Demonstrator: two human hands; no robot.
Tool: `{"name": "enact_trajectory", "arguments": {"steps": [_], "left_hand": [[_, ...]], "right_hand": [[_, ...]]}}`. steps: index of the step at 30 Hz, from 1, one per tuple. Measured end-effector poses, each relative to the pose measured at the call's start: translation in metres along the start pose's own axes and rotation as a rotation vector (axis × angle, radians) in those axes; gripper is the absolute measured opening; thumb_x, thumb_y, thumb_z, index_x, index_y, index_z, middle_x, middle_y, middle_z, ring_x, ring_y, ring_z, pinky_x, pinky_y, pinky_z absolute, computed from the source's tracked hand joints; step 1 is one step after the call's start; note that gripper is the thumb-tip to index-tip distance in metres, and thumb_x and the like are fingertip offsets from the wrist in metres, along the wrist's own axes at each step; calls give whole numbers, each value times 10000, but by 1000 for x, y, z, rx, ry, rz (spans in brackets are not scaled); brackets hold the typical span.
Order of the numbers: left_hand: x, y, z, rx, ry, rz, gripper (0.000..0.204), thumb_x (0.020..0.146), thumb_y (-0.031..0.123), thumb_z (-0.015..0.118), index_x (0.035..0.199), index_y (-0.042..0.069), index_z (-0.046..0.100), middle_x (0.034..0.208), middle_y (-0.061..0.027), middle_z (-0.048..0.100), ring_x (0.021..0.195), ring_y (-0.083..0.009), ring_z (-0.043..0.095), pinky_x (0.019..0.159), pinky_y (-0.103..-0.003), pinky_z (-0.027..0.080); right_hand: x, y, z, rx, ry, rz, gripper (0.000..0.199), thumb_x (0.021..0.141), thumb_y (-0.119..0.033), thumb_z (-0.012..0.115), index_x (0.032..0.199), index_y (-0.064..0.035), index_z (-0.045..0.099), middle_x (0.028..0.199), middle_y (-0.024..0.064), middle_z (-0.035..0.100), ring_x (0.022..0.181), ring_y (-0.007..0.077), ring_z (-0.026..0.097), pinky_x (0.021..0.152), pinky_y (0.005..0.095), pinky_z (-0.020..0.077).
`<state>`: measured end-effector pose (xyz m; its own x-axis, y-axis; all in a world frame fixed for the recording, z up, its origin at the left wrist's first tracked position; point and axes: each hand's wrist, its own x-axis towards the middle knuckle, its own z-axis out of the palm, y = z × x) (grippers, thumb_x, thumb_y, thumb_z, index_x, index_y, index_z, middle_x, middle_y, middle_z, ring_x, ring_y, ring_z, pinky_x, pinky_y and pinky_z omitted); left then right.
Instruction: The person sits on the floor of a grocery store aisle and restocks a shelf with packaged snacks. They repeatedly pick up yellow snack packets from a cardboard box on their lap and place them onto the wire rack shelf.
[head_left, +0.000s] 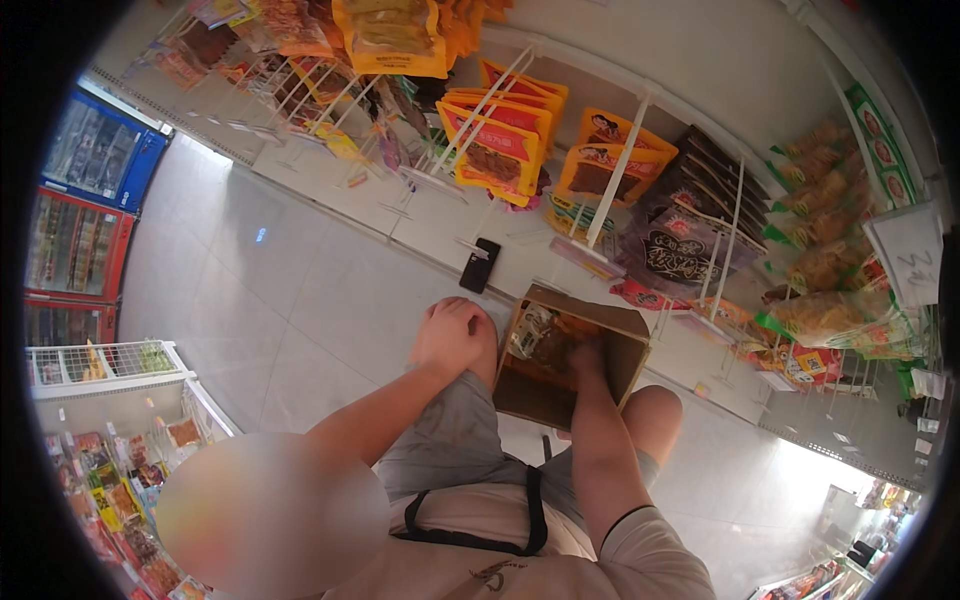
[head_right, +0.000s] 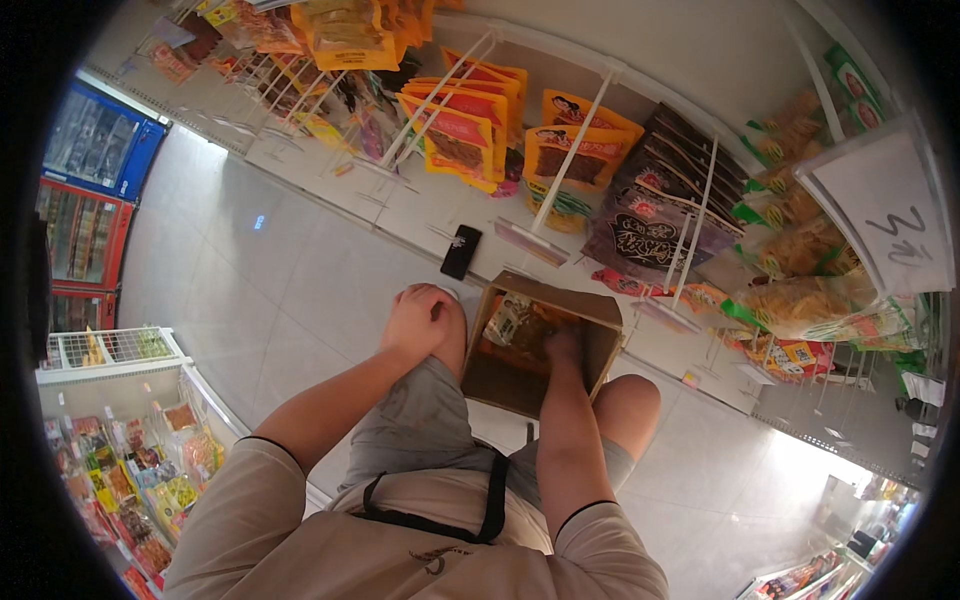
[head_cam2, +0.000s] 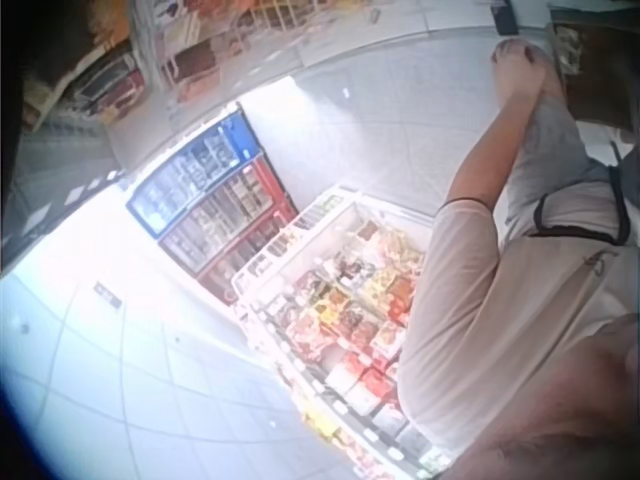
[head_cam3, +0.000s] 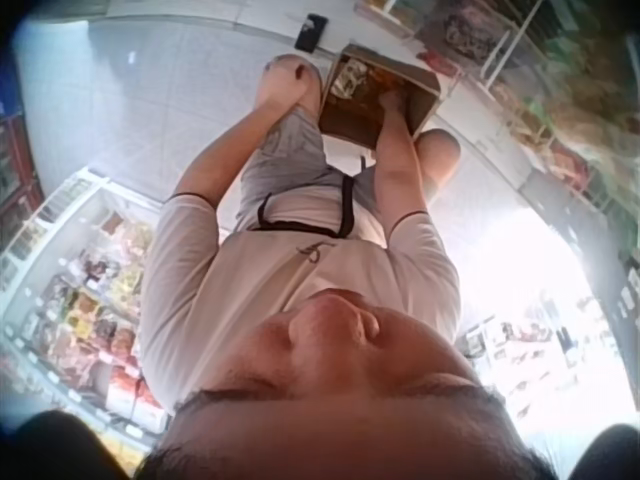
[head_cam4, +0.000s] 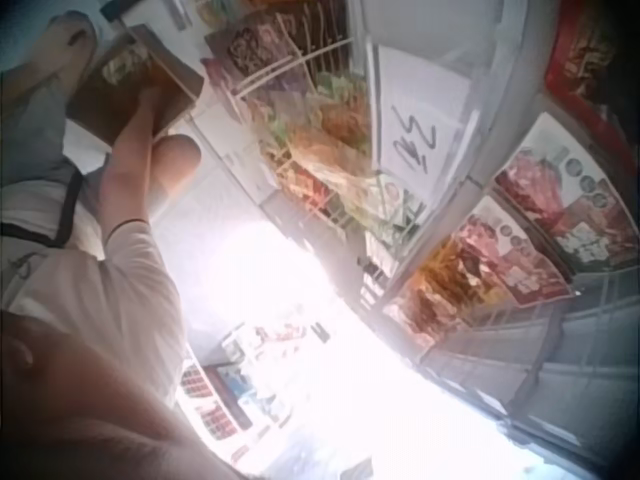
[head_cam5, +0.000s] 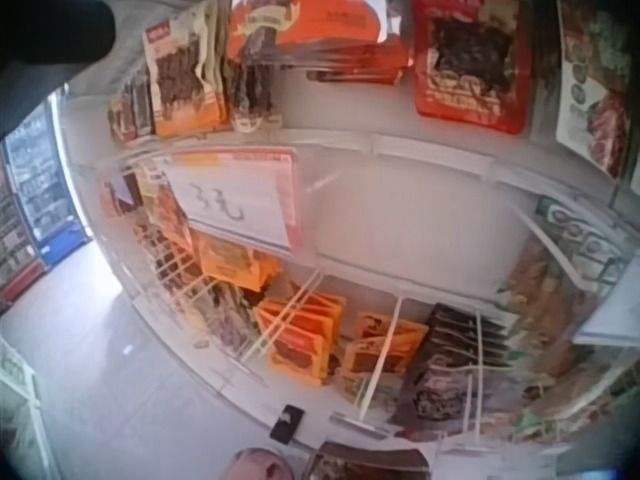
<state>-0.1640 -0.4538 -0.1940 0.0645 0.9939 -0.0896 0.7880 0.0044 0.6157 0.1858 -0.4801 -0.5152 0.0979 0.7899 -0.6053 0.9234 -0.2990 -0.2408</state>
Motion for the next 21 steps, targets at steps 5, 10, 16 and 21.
{"name": "enact_trajectory", "arguments": {"steps": [5, 10, 16, 21], "left_hand": [[-1, 3, -3, -1, 1, 0, 136, 949, 115, 655, 1038, 120, 757, 1161, -68, 773, 1296, -321, 642, 1139, -490, 455], [-2, 5, -5, 16, 4, 6, 142, 957, 122, 645, 1043, 120, 758, 1168, -70, 770, 1304, -316, 637, 1145, -488, 453], [-3, 6, -5, 26, 33, 14, 116, 932, 171, 669, 1000, 129, 752, 1126, -50, 776, 1270, -297, 655, 1133, -468, 468], [-3, 8, -4, 50, 38, 27, 117, 936, 166, 667, 1008, 132, 753, 1137, -44, 776, 1264, -290, 657, 1127, -472, 471]], "right_hand": [[-22, -20, -17, 43, 7, 98, 794, 932, -222, 690, 1686, -324, 465, 1688, 180, 498, 1588, 385, 430, 1263, 504, 445], [-36, -36, -37, -82, -150, 103, 688, 986, -249, 634, 1661, -243, 498, 1621, 171, 586, 1469, 377, 591, 1196, 520, 511], [-63, -60, -70, -43, -191, 200, 435, 1059, -308, 591, 1442, -155, 729, 1509, 152, 693, 1382, 351, 678, 1112, 517, 566], [-64, -66, -79, -43, -239, 219, 423, 1057, -339, 599, 1409, -165, 759, 1507, 119, 705, 1382, 330, 683, 1108, 515, 570]]}}
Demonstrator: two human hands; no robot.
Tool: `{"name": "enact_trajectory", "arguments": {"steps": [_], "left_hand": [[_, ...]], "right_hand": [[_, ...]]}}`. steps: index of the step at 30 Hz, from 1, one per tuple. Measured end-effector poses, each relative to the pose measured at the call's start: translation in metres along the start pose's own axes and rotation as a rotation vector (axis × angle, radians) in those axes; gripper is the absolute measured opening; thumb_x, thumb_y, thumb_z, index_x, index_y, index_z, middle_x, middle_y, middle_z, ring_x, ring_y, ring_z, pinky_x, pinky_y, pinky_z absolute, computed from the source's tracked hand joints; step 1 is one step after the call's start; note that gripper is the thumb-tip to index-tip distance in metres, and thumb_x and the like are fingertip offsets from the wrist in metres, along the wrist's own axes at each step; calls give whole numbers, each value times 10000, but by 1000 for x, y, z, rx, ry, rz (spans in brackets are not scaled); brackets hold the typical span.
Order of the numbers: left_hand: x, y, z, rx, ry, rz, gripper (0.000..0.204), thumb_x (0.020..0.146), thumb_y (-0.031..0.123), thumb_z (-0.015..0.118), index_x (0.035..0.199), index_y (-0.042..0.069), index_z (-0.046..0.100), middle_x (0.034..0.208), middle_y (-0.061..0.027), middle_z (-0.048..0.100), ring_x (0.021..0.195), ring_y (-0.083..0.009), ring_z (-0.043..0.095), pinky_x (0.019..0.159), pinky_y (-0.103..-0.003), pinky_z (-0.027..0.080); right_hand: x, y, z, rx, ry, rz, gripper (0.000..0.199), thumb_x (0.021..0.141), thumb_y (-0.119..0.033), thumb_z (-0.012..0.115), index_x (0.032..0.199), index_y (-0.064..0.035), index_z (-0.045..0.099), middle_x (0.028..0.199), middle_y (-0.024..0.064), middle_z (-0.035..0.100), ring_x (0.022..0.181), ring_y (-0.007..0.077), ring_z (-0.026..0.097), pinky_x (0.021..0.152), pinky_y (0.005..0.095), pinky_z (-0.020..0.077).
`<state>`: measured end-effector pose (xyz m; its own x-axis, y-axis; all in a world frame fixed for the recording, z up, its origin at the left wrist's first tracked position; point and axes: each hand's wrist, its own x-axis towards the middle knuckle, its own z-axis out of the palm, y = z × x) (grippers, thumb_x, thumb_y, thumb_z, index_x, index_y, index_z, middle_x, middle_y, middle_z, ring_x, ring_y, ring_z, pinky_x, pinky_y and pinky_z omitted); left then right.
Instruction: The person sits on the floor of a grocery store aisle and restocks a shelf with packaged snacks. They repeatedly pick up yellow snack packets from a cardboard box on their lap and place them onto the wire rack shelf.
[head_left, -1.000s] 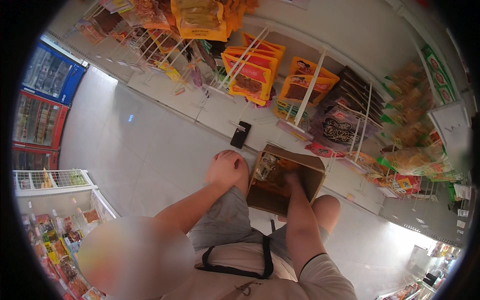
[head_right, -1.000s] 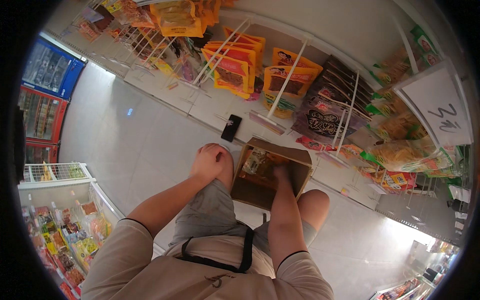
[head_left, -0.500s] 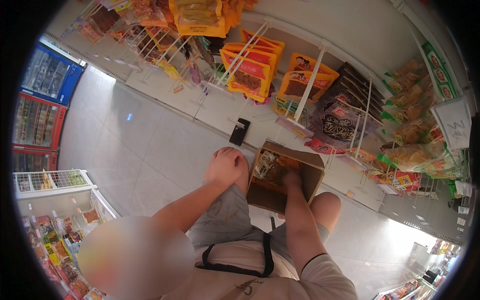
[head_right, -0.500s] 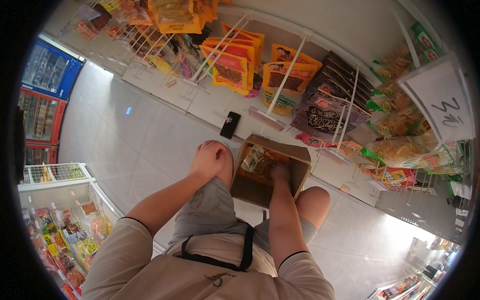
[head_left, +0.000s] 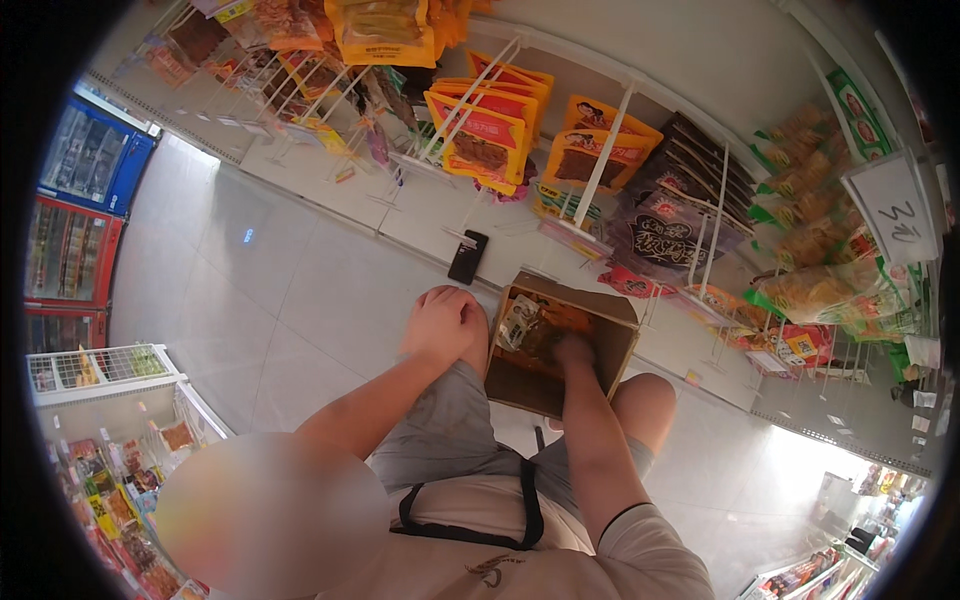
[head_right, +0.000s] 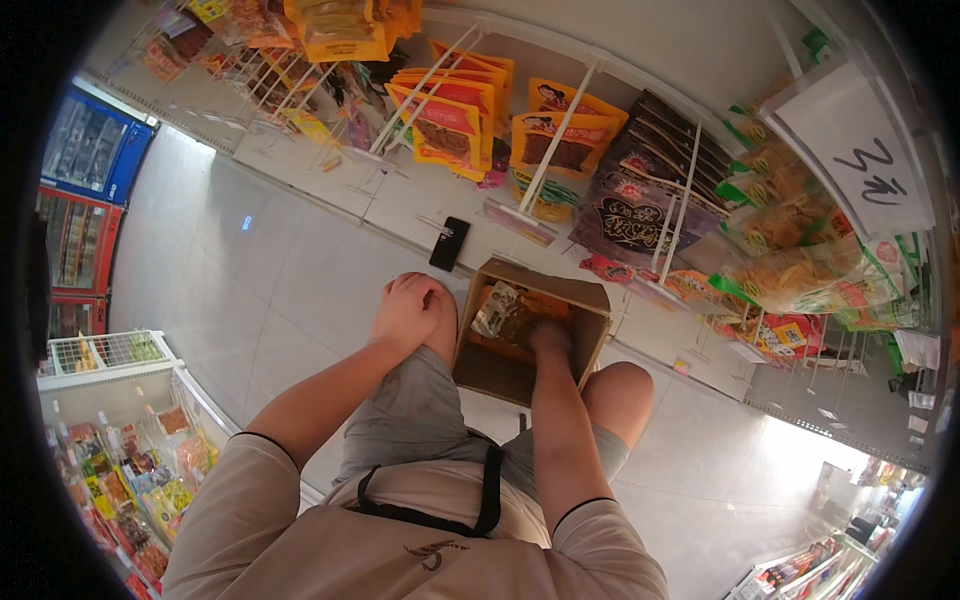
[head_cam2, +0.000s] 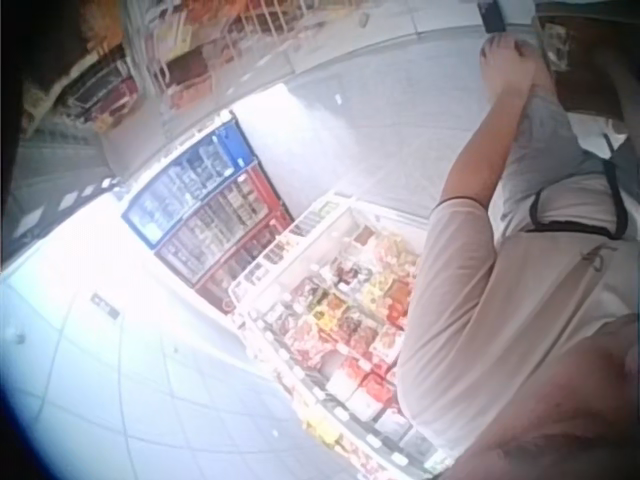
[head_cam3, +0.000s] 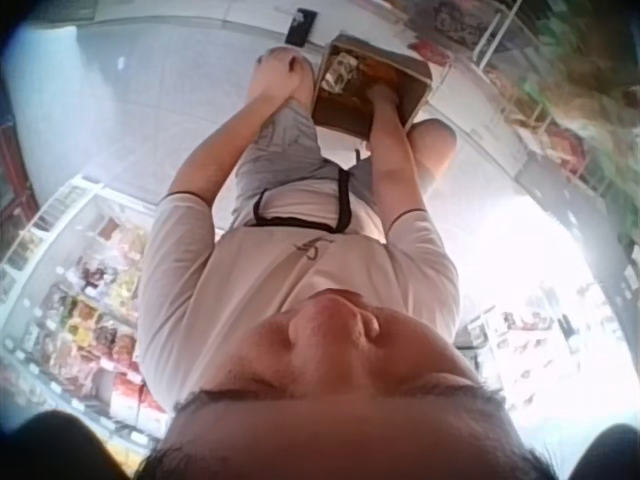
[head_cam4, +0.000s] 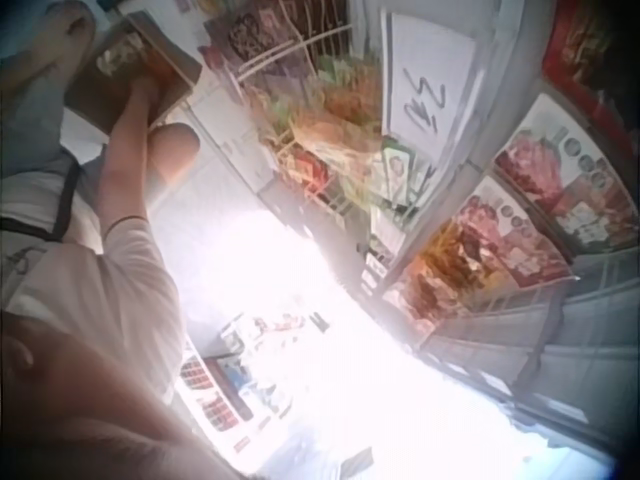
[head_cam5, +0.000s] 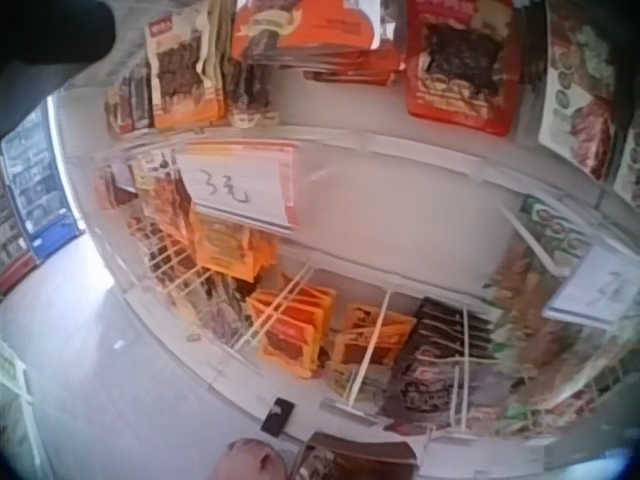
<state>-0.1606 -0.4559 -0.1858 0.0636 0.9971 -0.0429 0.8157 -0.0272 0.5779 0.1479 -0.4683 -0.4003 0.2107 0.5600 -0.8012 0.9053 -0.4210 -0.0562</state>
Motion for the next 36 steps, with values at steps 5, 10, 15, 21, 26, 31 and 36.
{"name": "enact_trajectory", "arguments": {"steps": [5, 10, 15, 21, 26, 31, 36], "left_hand": [[1, -2, 4, 8, 29, 17, 114, 935, 166, 667, 1004, 137, 753, 1117, -34, 778, 1249, -286, 666, 1108, -473, 479], [1, -2, 1, -7, -15, -8, 133, 948, 143, 658, 1030, 132, 762, 1142, -48, 778, 1285, -296, 652, 1129, -483, 467], [3, -4, 3, -21, -10, -8, 130, 953, 141, 656, 1028, 132, 761, 1135, -48, 778, 1282, -297, 654, 1127, -484, 468], [3, -7, 6, -13, 37, 17, 106, 932, 166, 668, 988, 136, 754, 1094, -40, 784, 1240, -294, 676, 1101, -476, 482], [3, -9, 7, -12, 31, 18, 110, 927, 165, 668, 987, 130, 753, 1096, -43, 785, 1246, -305, 674, 1107, -477, 480], [5, -8, 7, -11, 25, 11, 100, 925, 163, 671, 977, 129, 749, 1090, -44, 784, 1243, -302, 673, 1101, -480, 481], [3, -9, 6, -15, -5, -16, 109, 939, 155, 665, 1002, 129, 749, 1118, -48, 777, 1263, -302, 660, 1114, -482, 470]], "right_hand": [[0, 1, 4, -30, -13, -42, 435, 1054, -350, 608, 1421, -167, 753, 1538, 108, 686, 1417, 318, 659, 1127, 517, 559], [8, 3, 11, -63, -5, -61, 494, 1047, -385, 610, 1485, -175, 701, 1561, 118, 666, 1429, 325, 648, 1139, 524, 552], [18, 11, 23, -75, 8, -95, 554, 1042, -403, 609, 1548, -179, 634, 1594, 130, 634, 1441, 335, 635, 1146, 533, 546], [26, 13, 26, -109, -36, -88, 561, 1050, -349, 606, 1586, -185, 592, 1636, 170, 578, 1483, 363, 588, 1146, 542, 542], [27, 13, 31, -108, -36, -50, 561, 1062, -282, 606, 1614, -198, 558, 1683, 193, 504, 1501, 399, 556, 1138, 551, 548], [19, 5, 14, -232, -76, -102, 607, 1067, -277, 610, 1656, -188, 493, 1652, 180, 532, 1455, 390, 600, 1121, 544, 559], [13, 3, 16, -93, 156, -72, 619, 1044, -297, 645, 1634, -163, 515, 1585, 177, 598, 1392, 378, 652, 1100, 529, 575]]}}
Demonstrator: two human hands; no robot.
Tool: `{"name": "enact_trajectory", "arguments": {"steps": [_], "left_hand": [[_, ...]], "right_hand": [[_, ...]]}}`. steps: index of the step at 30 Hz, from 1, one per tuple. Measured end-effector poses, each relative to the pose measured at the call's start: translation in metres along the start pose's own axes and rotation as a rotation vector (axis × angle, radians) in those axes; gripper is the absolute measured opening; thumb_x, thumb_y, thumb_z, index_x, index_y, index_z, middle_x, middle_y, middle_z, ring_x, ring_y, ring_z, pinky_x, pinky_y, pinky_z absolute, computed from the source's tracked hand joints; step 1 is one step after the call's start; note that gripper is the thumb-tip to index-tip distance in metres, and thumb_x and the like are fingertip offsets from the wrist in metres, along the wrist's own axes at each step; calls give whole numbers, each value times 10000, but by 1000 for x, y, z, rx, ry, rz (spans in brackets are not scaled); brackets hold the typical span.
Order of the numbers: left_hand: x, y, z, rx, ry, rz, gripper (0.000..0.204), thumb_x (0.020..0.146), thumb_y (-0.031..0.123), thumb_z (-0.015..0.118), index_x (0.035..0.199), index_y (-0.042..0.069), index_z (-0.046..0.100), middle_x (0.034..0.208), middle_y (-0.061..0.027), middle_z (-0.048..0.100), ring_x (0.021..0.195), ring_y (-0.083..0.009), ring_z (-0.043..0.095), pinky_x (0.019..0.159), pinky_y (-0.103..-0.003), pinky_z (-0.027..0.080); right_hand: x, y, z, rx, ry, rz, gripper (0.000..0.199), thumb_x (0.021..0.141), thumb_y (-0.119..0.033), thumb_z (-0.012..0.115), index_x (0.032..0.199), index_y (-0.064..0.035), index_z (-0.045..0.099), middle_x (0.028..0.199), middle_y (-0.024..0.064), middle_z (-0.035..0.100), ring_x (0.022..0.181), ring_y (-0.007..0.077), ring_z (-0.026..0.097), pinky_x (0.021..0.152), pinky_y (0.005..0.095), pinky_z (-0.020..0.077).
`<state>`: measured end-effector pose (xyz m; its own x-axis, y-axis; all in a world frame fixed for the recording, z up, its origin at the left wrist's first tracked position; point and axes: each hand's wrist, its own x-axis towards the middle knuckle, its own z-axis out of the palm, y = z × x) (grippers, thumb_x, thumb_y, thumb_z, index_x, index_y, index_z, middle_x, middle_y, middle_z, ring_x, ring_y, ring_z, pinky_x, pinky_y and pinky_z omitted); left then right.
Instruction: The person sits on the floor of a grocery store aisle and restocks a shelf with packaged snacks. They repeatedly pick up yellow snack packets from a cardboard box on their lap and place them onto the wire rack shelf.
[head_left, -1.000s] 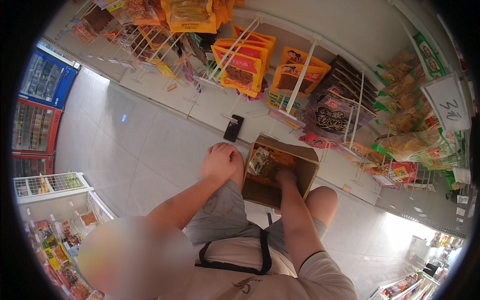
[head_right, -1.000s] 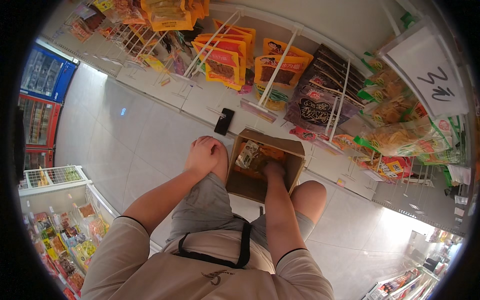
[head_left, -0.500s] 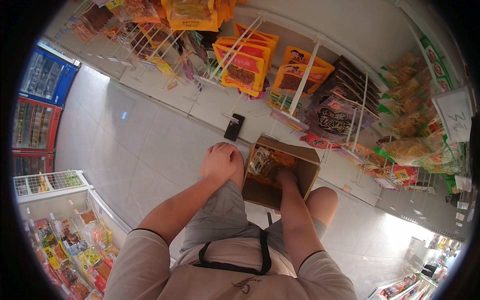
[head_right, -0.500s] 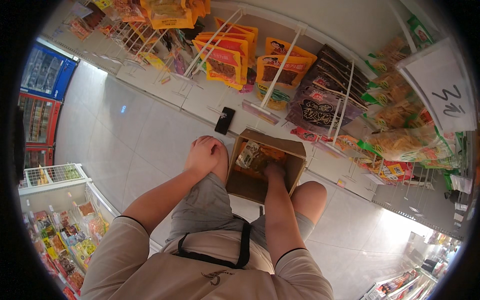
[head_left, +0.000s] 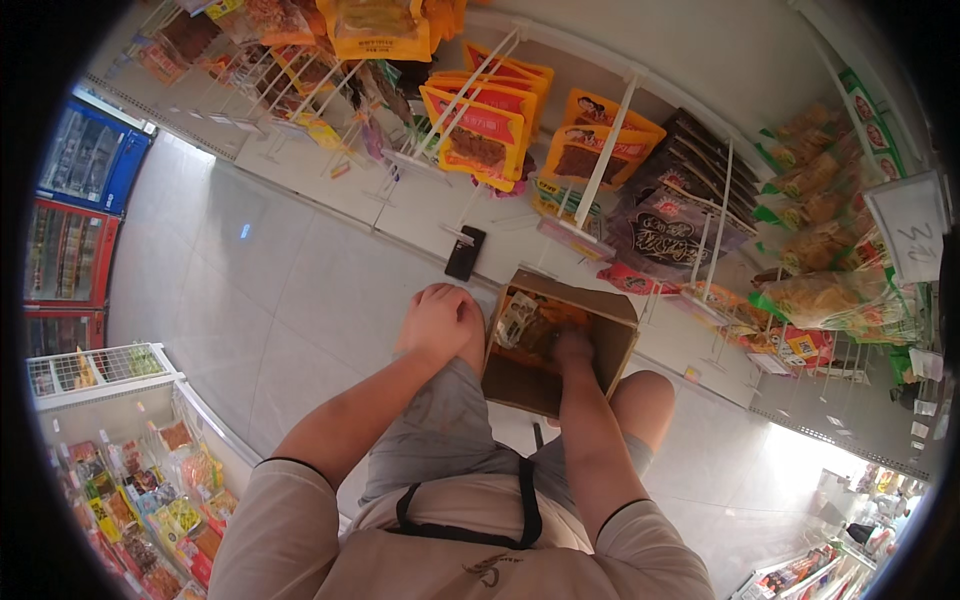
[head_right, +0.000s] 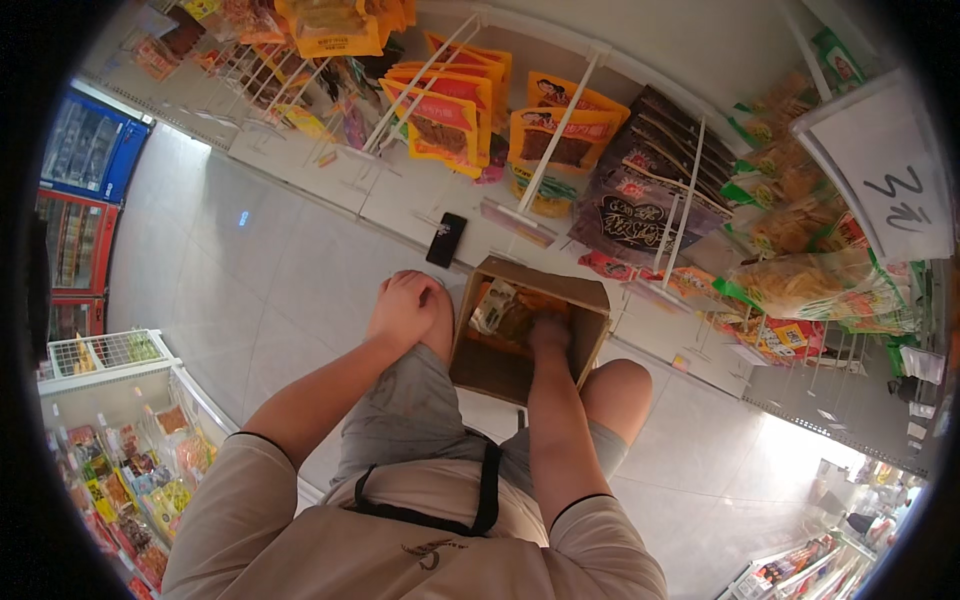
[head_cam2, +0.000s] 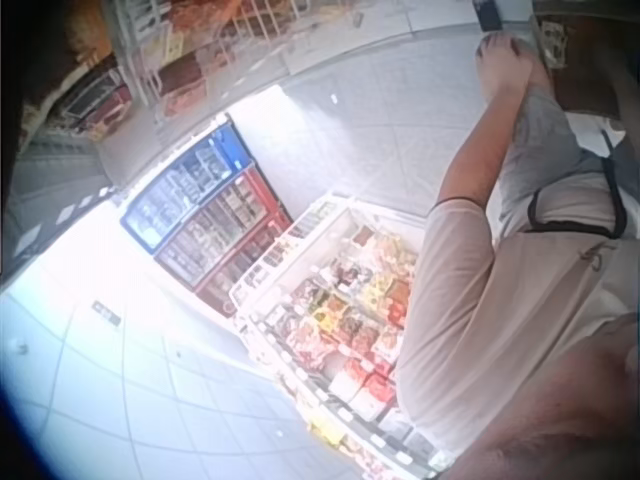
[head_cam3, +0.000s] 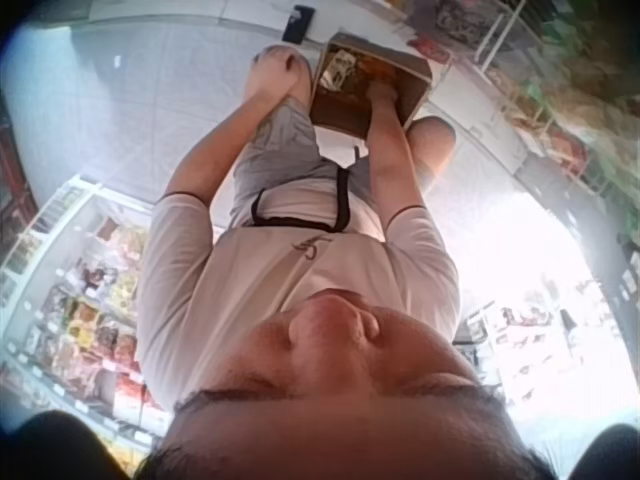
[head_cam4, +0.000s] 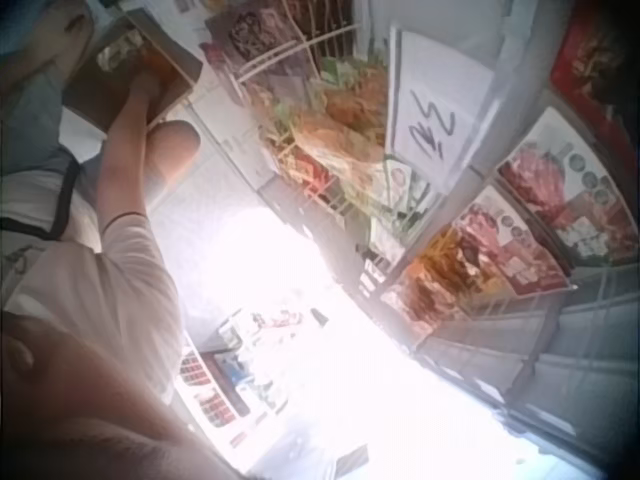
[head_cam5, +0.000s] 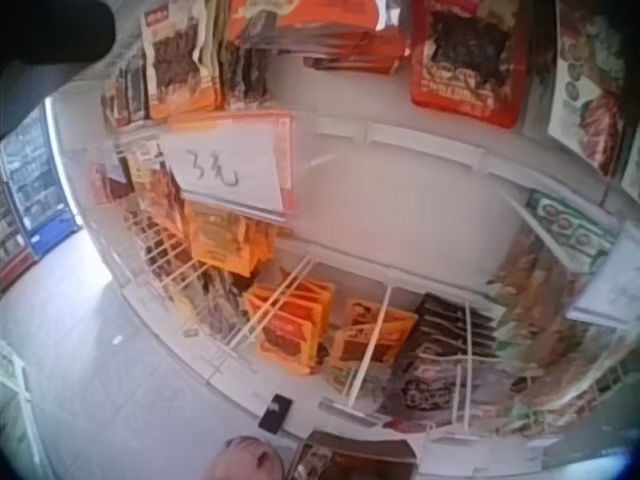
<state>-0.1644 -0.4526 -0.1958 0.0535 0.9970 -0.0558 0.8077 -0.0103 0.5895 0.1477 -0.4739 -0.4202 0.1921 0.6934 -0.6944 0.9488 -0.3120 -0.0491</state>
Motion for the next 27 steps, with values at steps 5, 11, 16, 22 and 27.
{"name": "enact_trajectory", "arguments": {"steps": [5, 11, 16, 22, 27], "left_hand": [[1, 4, -7, -8, -51, -9, 143, 958, 133, 646, 1055, 132, 752, 1179, -60, 770, 1310, -310, 635, 1150, -491, 448], [6, 4, -2, 6, -21, 32, 119, 942, 184, 666, 1011, 132, 747, 1140, -46, 777, 1270, -292, 658, 1124, -473, 463], [-2, 2, -10, 16, -33, -27, 136, 965, 201, 656, 1041, 134, 746, 1172, -42, 771, 1283, -277, 649, 1130, -463, 462], [0, 7, -17, 30, -89, -52, 176, 983, 234, 643, 1073, 124, 747, 1205, -45, 767, 1303, -260, 641, 1128, -447, 472], [-1, 7, -17, 56, -83, -69, 211, 995, 267, 624, 1085, 122, 747, 1225, -46, 766, 1299, -268, 645, 1121, -447, 483]], "right_hand": [[44, 29, 45, 195, -67, 54, 594, 1032, -275, 633, 1617, -216, 555, 1602, 176, 596, 1409, 361, 648, 1132, 528, 558], [49, 34, 57, 103, -126, -9, 445, 1079, -241, 565, 1495, -140, 686, 1581, 192, 621, 1409, 365, 652, 1131, 525, 555], [-26, -27, -37, -72, -188, -85, 362, 1078, -203, 581, 1375, -100, 760, 1503, 198, 689, 1368, 373, 683, 1073, 521, 589], [-97, -37, -80, -98, -31, -219, 325, 1066, -300, 609, 1280, -143, 796, 1287, 172, 783, 1227, 366, 743, 1000, 514, 611], [-176, -23, -118, 163, 140, -328, 288, 1071, -331, 626, 1181, -115, 781, 1118, 221, 783, 1099, 421, 748, 923, 527, 598]]}}
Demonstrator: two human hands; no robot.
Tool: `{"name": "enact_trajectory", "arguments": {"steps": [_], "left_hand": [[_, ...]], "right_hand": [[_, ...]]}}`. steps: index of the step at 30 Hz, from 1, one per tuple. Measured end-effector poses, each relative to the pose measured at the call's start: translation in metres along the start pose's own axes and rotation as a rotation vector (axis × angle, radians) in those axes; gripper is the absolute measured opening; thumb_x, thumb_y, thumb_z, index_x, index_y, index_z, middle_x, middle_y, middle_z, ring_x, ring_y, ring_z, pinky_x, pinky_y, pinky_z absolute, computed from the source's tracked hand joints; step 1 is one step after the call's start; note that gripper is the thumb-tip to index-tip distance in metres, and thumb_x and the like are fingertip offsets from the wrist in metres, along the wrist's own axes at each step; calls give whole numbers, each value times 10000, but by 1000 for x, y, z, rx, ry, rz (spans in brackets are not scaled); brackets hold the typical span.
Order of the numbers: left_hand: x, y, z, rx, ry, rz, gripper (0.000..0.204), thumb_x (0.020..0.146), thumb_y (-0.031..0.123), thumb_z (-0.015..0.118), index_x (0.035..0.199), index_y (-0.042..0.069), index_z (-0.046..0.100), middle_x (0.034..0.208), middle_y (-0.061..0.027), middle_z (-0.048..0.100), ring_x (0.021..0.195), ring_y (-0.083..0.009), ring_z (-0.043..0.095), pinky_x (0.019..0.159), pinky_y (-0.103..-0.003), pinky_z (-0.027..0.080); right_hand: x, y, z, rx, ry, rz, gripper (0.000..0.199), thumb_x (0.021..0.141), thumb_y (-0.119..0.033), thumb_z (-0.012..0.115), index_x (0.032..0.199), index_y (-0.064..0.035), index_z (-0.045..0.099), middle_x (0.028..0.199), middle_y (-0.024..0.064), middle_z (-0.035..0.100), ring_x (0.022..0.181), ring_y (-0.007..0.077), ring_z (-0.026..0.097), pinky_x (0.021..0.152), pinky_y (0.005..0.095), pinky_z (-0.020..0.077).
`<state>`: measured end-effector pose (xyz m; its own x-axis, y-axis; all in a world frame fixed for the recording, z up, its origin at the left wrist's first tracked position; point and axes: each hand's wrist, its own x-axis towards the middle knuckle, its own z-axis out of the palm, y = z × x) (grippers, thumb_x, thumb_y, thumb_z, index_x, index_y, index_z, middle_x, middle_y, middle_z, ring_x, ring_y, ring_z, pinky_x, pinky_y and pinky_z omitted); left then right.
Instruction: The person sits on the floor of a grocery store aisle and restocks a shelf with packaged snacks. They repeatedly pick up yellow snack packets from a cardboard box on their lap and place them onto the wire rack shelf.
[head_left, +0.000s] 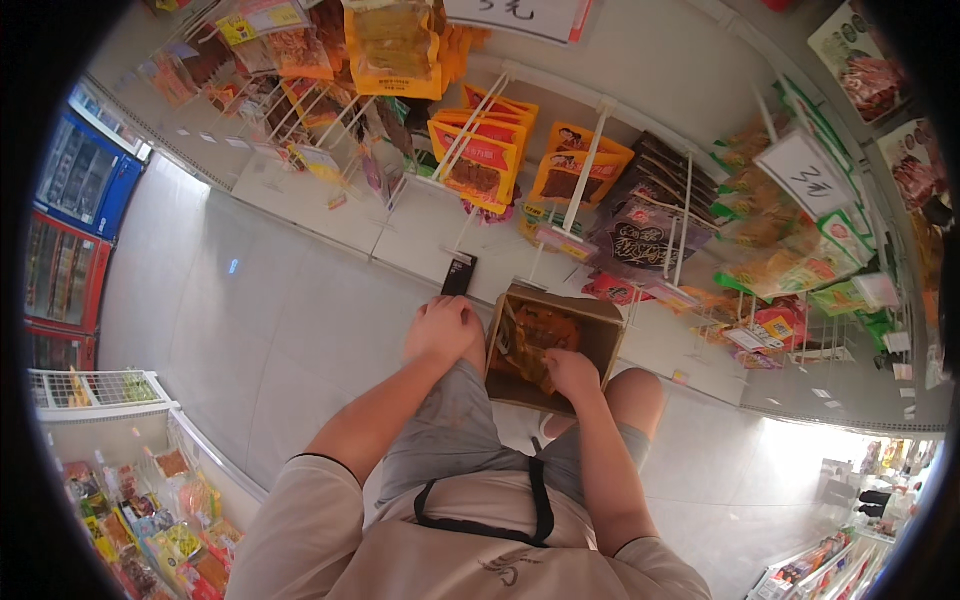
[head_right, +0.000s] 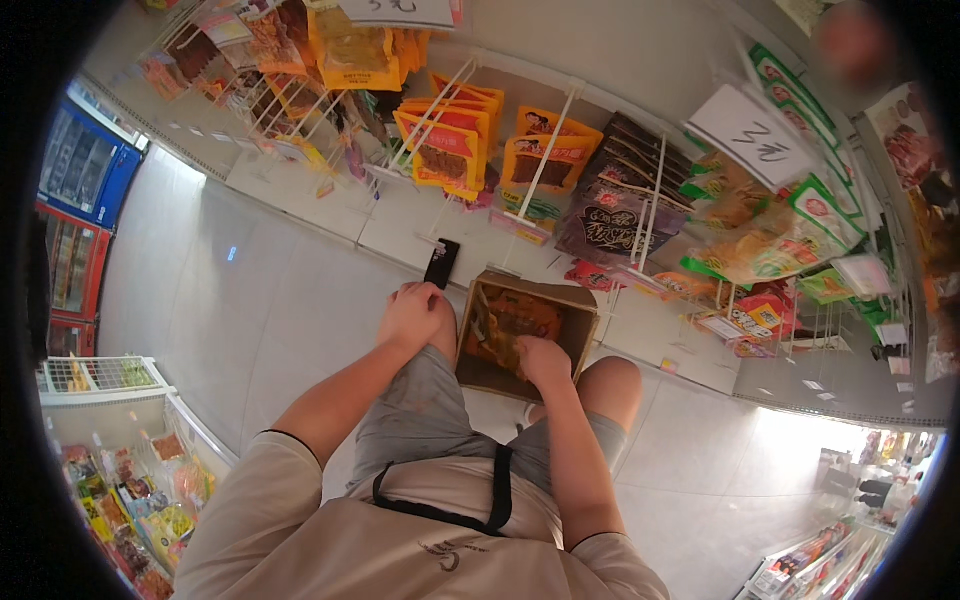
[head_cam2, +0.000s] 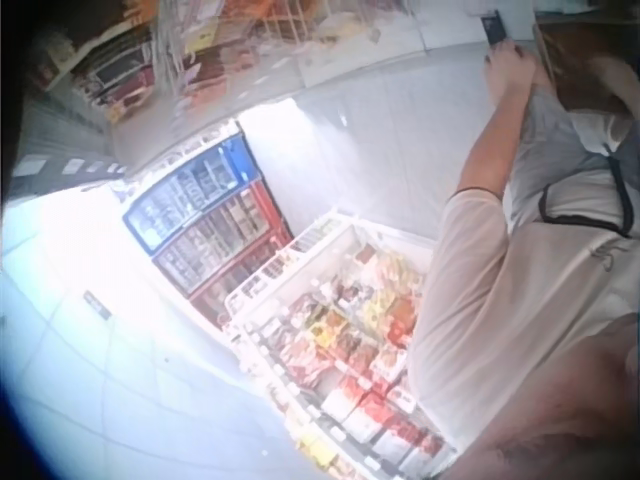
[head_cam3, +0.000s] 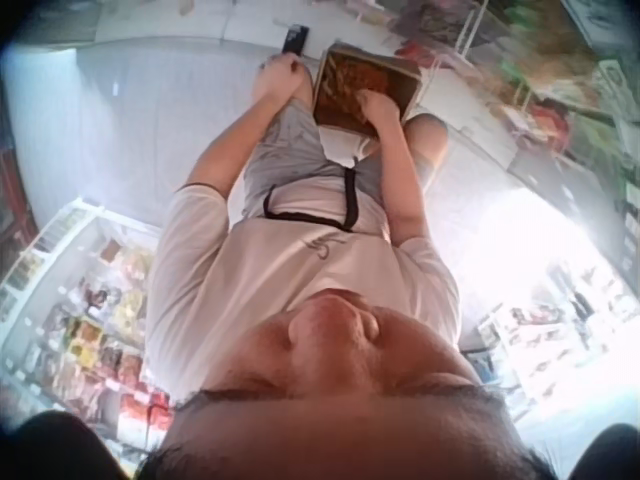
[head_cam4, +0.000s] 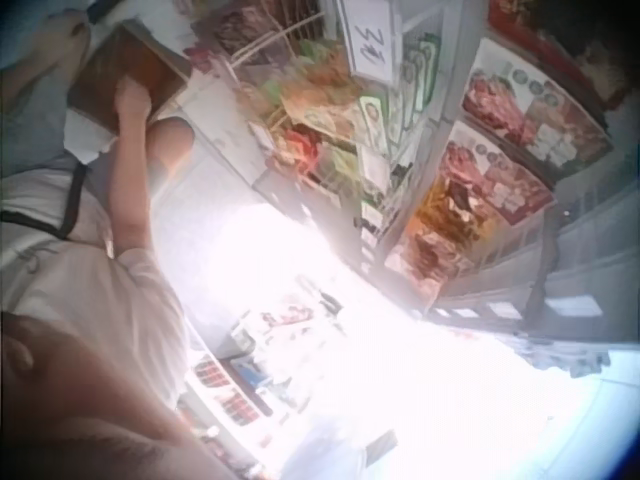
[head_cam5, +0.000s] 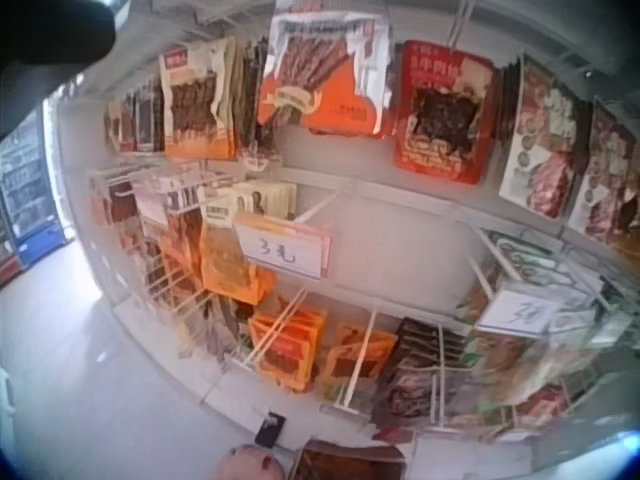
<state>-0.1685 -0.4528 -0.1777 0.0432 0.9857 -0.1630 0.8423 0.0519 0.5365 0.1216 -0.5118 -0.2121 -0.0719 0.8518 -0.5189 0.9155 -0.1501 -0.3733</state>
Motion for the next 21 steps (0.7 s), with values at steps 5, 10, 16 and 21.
{"name": "enact_trajectory", "arguments": {"steps": [5, 10, 16, 21], "left_hand": [[-1, 8, 1, 1, 9, -11, 247, 1009, 302, 609, 1099, 117, 746, 1242, -65, 760, 1281, -279, 655, 1134, -451, 480], [-8, 4, 1, 15, -7, 8, 295, 1034, 337, 595, 1143, 124, 768, 1252, -71, 761, 1277, -291, 661, 1160, -445, 467], [-51, 30, -33, -160, -176, 28, 401, 1126, 394, 572, 1310, 90, 759, 1358, -97, 750, 1312, -250, 669, 1138, -421, 499], [-89, 72, -32, -1059, -493, 145, 427, 1136, 295, 655, 1462, 23, 620, 1338, -66, 720, 1276, -155, 647, 1080, -366, 538]], "right_hand": [[-68, 25, 0, 399, 271, -69, 287, 1065, -275, 698, 1265, -75, 747, 1029, 247, 747, 981, 434, 740, 835, 475, 583], [-120, 42, 13, 1036, 312, 115, 288, 1131, -224, 681, 1336, -40, 765, 941, -14, 709, 747, 58, 613, 686, 250, 553], [-170, 36, 23, 1305, 391, 35, 252, 1136, -185, 663, 1298, -14, 753, 1019, 9, 742, 769, 114, 648, 720, 277, 570], [-192, 17, 28, 1393, 317, -19, 216, 1138, -173, 642, 1232, -12, 752, 1034, 29, 756, 815, 142, 667, 768, 295, 573]]}}
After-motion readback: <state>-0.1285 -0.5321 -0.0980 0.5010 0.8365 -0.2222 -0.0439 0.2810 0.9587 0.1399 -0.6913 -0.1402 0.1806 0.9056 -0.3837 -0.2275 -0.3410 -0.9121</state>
